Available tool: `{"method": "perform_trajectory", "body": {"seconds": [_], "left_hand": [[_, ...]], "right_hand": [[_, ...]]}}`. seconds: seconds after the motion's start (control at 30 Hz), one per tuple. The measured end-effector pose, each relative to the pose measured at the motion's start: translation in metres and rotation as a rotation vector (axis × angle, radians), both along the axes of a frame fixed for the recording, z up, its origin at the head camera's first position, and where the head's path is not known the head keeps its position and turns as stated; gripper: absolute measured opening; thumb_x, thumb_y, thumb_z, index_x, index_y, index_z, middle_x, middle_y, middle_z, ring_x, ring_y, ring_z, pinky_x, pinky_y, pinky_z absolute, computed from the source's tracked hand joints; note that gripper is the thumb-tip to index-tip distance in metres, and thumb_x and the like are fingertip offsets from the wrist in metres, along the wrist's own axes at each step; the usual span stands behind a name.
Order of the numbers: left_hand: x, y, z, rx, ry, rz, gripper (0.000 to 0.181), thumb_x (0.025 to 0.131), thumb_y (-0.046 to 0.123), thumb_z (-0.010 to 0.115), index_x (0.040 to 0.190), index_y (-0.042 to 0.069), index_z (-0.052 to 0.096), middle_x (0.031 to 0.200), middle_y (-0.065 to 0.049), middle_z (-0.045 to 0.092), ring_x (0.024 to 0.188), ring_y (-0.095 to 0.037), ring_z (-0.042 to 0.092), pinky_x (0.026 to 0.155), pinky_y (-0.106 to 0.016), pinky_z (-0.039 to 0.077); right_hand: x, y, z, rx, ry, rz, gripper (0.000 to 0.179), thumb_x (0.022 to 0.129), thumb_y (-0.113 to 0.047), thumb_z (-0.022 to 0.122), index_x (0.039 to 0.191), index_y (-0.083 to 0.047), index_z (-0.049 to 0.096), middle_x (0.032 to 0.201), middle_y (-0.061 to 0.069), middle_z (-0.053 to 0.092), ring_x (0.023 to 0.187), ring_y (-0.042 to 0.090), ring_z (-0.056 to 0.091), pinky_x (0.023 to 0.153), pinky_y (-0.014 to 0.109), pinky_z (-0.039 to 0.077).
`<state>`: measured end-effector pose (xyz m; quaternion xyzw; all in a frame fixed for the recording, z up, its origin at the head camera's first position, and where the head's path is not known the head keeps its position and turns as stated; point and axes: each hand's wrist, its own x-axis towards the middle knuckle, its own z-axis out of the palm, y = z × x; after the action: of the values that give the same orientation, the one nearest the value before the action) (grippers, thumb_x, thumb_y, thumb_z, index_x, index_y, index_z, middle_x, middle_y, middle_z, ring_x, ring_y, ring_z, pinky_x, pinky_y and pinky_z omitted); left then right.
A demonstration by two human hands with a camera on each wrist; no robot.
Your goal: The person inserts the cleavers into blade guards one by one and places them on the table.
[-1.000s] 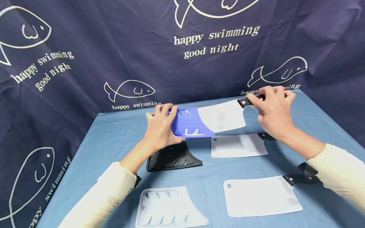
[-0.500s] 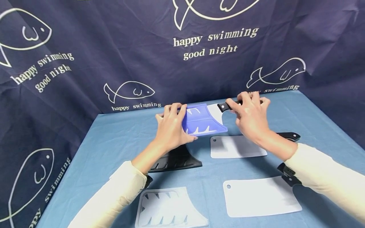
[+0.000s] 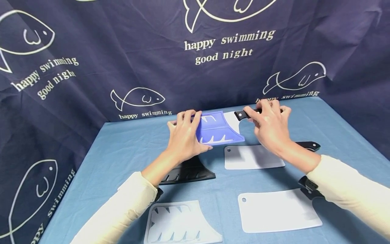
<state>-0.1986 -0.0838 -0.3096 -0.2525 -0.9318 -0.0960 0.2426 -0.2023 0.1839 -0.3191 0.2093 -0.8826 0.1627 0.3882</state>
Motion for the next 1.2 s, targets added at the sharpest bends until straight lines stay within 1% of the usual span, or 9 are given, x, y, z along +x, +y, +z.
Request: {"method": "perform_trajectory", "body": {"seconds": [0.2,0.3,0.4,0.63,0.7,0.87,1.03,1.13,1.2], "left_hand": [[-0.003,0.0,0.0,-0.01,-0.001,0.005,0.111,0.05,0.058,0.086,0.14,0.008,0.046,0.132,-0.01,0.045,0.121,-0.031,0.037,0.077,-0.055,0.033],[-0.01,0.0,-0.001,-0.022,-0.022,0.012,0.11,0.051,0.059,0.086,0.14,0.008,0.045,0.133,-0.01,0.044,0.122,-0.031,0.037,0.076,-0.055,0.034],[-0.017,0.001,-0.002,-0.041,-0.067,0.021,0.11,0.053,0.06,0.084,0.141,0.008,0.045,0.134,-0.009,0.043,0.122,-0.03,0.036,0.077,-0.056,0.035],[-0.038,0.002,-0.01,-0.097,-0.191,0.05,0.111,0.056,0.063,0.082,0.143,0.009,0.041,0.135,-0.009,0.04,0.124,-0.03,0.033,0.081,-0.058,0.036],[-0.045,0.001,-0.013,-0.107,-0.235,0.053,0.11,0.057,0.063,0.082,0.144,0.009,0.041,0.135,-0.009,0.04,0.125,-0.03,0.033,0.082,-0.059,0.036],[-0.061,0.002,-0.023,-0.149,-0.375,0.065,0.109,0.059,0.061,0.082,0.145,0.009,0.039,0.137,-0.01,0.038,0.128,-0.03,0.031,0.089,-0.062,0.033],[-0.076,0.005,-0.032,-0.194,-0.493,0.072,0.11,0.06,0.062,0.081,0.145,0.009,0.039,0.139,-0.008,0.036,0.13,-0.028,0.03,0.095,-0.062,0.031],[-0.083,0.008,-0.036,-0.196,-0.571,0.061,0.108,0.06,0.06,0.082,0.145,0.008,0.039,0.141,-0.008,0.036,0.131,-0.026,0.029,0.098,-0.064,0.03],[-0.087,0.009,-0.038,-0.203,-0.625,0.055,0.108,0.061,0.059,0.082,0.146,0.008,0.039,0.143,-0.008,0.035,0.132,-0.026,0.029,0.101,-0.066,0.027]], "right_hand": [[-0.002,-0.001,0.001,0.004,-0.02,-0.008,0.036,0.085,0.001,0.061,0.113,-0.02,0.067,0.095,0.016,0.05,0.092,0.041,0.041,0.077,0.063,0.024],[-0.006,-0.002,0.003,0.006,-0.092,-0.032,0.035,0.086,0.0,0.061,0.113,-0.021,0.067,0.096,0.016,0.05,0.094,0.041,0.04,0.075,0.062,0.024],[-0.011,-0.004,0.005,0.007,-0.197,-0.059,0.037,0.087,0.001,0.058,0.114,-0.021,0.067,0.097,0.016,0.049,0.095,0.039,0.039,0.075,0.06,0.025],[-0.028,-0.007,0.006,0.04,-0.423,-0.093,0.053,0.081,0.009,0.047,0.123,-0.018,0.066,0.098,0.013,0.045,0.097,0.037,0.035,0.074,0.059,0.024],[-0.034,-0.008,0.005,0.056,-0.481,-0.097,0.055,0.08,0.009,0.047,0.126,-0.015,0.065,0.098,0.013,0.045,0.096,0.036,0.034,0.073,0.058,0.025],[-0.051,-0.011,-0.001,0.103,-0.619,-0.1,0.048,0.084,0.004,0.054,0.129,-0.012,0.063,0.098,0.013,0.047,0.096,0.035,0.035,0.072,0.057,0.027],[-0.066,-0.01,-0.013,0.131,-0.697,-0.09,0.043,0.087,0.0,0.059,0.128,-0.01,0.063,0.101,0.015,0.05,0.099,0.038,0.039,0.076,0.063,0.031],[-0.076,-0.009,-0.02,0.128,-0.74,-0.088,0.039,0.088,-0.003,0.061,0.127,-0.009,0.064,0.111,0.018,0.055,0.105,0.04,0.042,0.083,0.07,0.03],[-0.08,-0.009,-0.025,0.127,-0.778,-0.094,0.038,0.088,-0.005,0.062,0.126,-0.009,0.065,0.119,0.02,0.055,0.112,0.043,0.042,0.087,0.076,0.027]]}}
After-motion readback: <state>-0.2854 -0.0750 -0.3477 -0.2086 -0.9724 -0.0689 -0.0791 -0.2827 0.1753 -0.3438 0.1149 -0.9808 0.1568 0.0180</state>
